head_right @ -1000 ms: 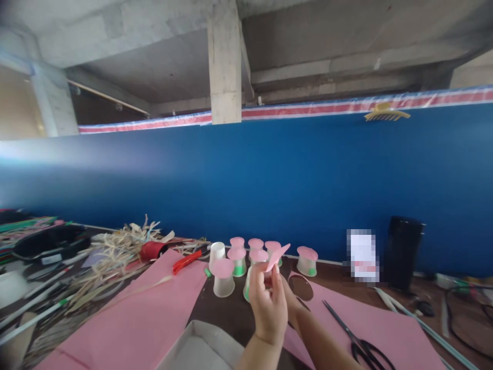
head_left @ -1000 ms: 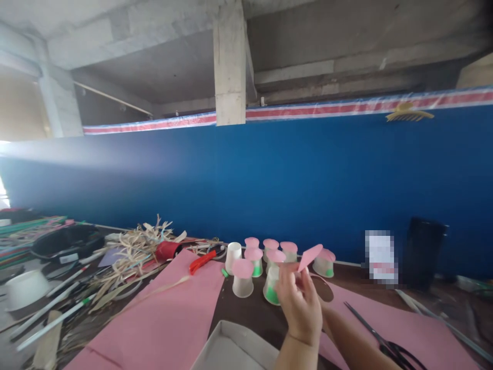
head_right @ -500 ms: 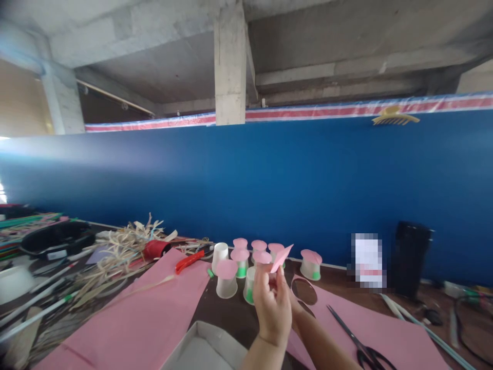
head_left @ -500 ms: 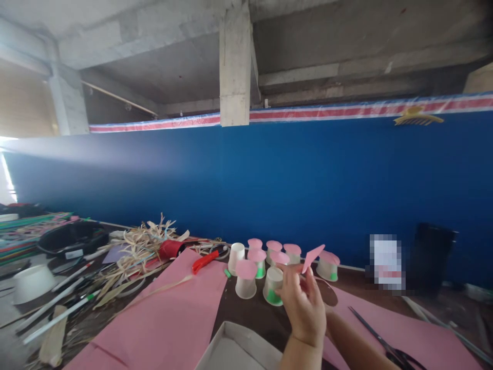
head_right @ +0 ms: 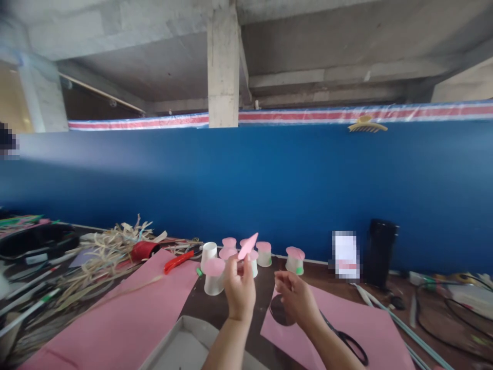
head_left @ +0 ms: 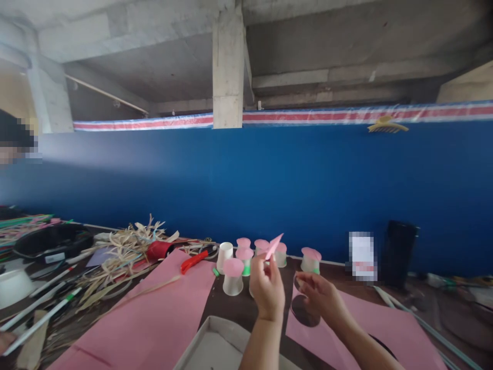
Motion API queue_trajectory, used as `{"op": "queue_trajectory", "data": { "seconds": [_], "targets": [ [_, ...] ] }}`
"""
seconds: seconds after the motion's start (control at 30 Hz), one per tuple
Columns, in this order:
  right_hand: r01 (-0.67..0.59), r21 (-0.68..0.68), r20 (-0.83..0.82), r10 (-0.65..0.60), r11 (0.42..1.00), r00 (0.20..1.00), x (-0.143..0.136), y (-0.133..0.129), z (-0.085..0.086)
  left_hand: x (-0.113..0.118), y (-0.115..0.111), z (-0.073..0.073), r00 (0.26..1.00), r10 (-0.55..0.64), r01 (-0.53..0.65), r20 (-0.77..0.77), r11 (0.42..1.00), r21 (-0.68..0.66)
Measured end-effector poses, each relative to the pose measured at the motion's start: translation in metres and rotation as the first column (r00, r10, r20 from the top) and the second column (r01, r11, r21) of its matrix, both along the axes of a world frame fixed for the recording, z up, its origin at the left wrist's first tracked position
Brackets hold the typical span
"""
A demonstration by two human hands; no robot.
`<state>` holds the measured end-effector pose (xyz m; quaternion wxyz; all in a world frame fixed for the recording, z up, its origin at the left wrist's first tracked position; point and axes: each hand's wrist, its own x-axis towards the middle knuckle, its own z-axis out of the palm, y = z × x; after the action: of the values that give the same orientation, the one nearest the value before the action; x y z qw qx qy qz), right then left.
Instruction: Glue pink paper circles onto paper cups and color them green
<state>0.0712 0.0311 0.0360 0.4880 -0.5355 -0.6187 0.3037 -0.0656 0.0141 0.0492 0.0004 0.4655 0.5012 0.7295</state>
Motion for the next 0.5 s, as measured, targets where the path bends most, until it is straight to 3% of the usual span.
{"op": "queue_trajectory", "data": {
  "seconds": [0.23,0.37,0.5],
  "targets": [
    [-0.04,-0.038,-0.092,0.036,0.998,0.995,0.011,-0.026,-0.016,-0.017,0.012,-0.015,0.996,0.089,-0.089,-0.003,0.991,-0.097],
    [0.062,0.037,-0.108,-0.058,0.997,0.992,0.009,-0.042,-0.026,-0.02,0.015,-0.021,0.994,0.11,-0.112,-0.022,0.986,-0.126],
    [0.143,0.192,0.014,-0.149,0.971,0.989,0.029,-0.045,-0.012,-0.025,0.014,-0.02,0.987,0.15,-0.157,-0.06,0.976,-0.154]
  ]
}}
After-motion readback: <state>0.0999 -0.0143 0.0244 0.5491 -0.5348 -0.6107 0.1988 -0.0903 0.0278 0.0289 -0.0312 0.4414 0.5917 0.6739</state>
